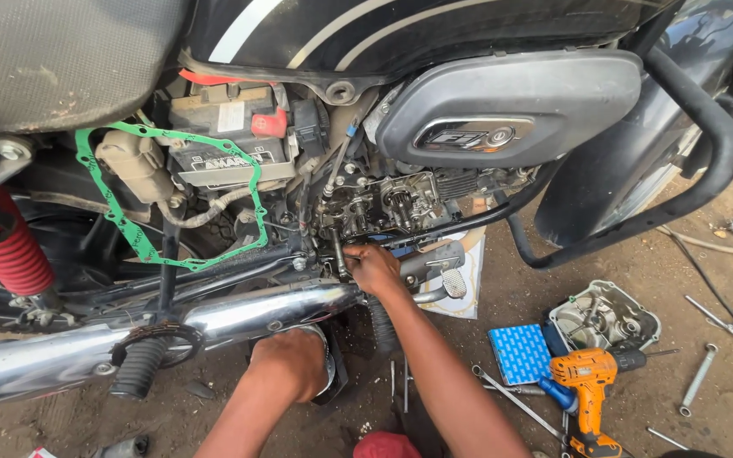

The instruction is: Repairing and reassembling internal engine components of a motorcycle.

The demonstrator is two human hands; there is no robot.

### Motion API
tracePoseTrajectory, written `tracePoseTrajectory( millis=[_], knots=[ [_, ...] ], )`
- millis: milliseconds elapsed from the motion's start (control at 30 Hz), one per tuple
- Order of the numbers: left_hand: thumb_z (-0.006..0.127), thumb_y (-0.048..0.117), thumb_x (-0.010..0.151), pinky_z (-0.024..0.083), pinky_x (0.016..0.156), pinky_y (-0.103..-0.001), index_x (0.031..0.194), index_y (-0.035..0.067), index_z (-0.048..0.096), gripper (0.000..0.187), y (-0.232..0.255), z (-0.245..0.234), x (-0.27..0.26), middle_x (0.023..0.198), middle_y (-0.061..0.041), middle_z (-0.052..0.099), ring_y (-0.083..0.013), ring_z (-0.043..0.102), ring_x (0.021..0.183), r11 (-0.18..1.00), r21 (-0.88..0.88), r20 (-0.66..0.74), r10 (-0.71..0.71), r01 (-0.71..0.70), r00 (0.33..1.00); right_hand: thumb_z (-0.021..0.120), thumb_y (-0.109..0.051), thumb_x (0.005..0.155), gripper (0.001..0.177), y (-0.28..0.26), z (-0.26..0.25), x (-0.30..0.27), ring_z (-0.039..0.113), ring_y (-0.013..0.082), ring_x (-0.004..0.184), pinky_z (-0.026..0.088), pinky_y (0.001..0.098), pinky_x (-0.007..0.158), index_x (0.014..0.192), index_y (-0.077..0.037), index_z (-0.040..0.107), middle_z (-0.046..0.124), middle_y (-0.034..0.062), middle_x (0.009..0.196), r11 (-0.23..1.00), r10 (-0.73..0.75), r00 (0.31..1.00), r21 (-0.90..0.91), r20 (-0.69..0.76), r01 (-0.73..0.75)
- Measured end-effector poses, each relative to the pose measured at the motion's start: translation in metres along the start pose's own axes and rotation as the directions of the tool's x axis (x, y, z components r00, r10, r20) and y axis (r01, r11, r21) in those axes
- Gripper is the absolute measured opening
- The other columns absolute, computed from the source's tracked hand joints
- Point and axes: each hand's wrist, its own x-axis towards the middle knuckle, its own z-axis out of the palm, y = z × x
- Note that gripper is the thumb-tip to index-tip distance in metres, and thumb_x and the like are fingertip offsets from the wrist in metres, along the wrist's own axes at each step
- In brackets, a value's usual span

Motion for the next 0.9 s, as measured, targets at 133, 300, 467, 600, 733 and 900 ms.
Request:
tracePoseTrajectory(
  millis=[133, 300, 467, 600, 733, 900],
  knots=[
    [0.059, 0.015, 0.094, 0.052, 0.106, -0.041, 0.131, 0.0, 0.064, 0.04, 0.001, -0.001, -0.003, 0.142, -0.019, 0.06, -0.0326, 0.061, 0.131, 1.0, -0.005, 0.009, -0.003, 0.003, 1.0, 0.071, -0.036, 0.091, 0.028, 0.01, 0.003, 0.01, 0.071, 0.0267, 0.107, 0.053, 0.0384, 0.094, 0.119, -0.035, 0.076, 0.075, 0.0053, 0.117, 0.997, -0.017, 1.0, -0.078, 0.008, 0.018],
    [0.06, 0.013, 0.092, 0.051, 0.106, -0.041, 0.13, 0.002, 0.065, 0.04, 0.001, -0.003, -0.004, 0.143, -0.018, 0.059, -0.0321, 0.06, 0.131, 1.0, 0.004, -0.004, 0.009, -0.009, 1.0, 0.07, -0.038, 0.091, 0.03, -0.003, -0.012, 0.002, 0.075, 0.0213, 0.103, 0.056, 0.0386, 0.092, 0.122, -0.039, 0.072, 0.076, -0.0017, 0.116, 0.996, 0.084, 0.982, -0.028, 0.168, -0.081],
    [0.058, 0.015, 0.093, 0.052, 0.106, -0.041, 0.13, 0.003, 0.066, 0.04, 0.007, -0.011, -0.016, 0.14, -0.017, 0.062, -0.0329, 0.061, 0.131, 0.999, -0.018, 0.009, -0.035, 0.035, 0.999, 0.073, -0.034, 0.091, 0.027, 0.008, 0.006, 0.007, 0.07, 0.0246, 0.108, 0.052, 0.0375, 0.093, 0.117, -0.036, 0.077, 0.076, -0.0004, 0.12, 0.998, -0.036, 0.999, -0.046, -0.022, 0.035],
    [0.055, 0.017, 0.095, 0.051, 0.107, -0.042, 0.131, 0.003, 0.065, 0.04, 0.01, -0.001, -0.001, 0.141, -0.018, 0.061, -0.0326, 0.06, 0.132, 1.0, -0.019, -0.051, 0.001, -0.002, 0.999, 0.072, -0.036, 0.091, 0.027, 0.01, -0.008, 0.01, 0.071, 0.023, 0.108, 0.054, 0.0369, 0.092, 0.118, -0.036, 0.075, 0.075, -0.0016, 0.121, 1.0, -0.013, 0.997, -0.009, 0.077, 0.014],
    [0.058, 0.021, 0.095, 0.051, 0.107, -0.043, 0.132, 0.003, 0.063, 0.041, 0.025, -0.008, -0.008, 0.143, -0.018, 0.058, -0.0342, 0.059, 0.132, 1.0, -0.016, -0.075, 0.02, -0.021, 0.997, 0.07, -0.035, 0.093, 0.028, 0.005, -0.001, 0.001, 0.072, 0.0255, 0.107, 0.054, 0.0375, 0.093, 0.12, -0.037, 0.076, 0.076, 0.0028, 0.117, 1.0, 0.015, 1.0, -0.013, 0.021, -0.015],
    [0.059, 0.021, 0.093, 0.053, 0.104, -0.042, 0.127, 0.002, 0.067, 0.04, 0.041, -0.011, -0.019, 0.137, -0.021, 0.064, -0.0339, 0.063, 0.128, 0.998, -0.036, -0.093, 0.048, -0.052, 0.994, 0.074, -0.027, 0.088, 0.03, 0.015, 0.001, 0.008, 0.071, 0.0264, 0.105, 0.054, 0.0372, 0.091, 0.116, -0.034, 0.078, 0.077, 0.0028, 0.113, 0.998, -0.056, 0.998, -0.026, -0.032, 0.056]
  ],
)
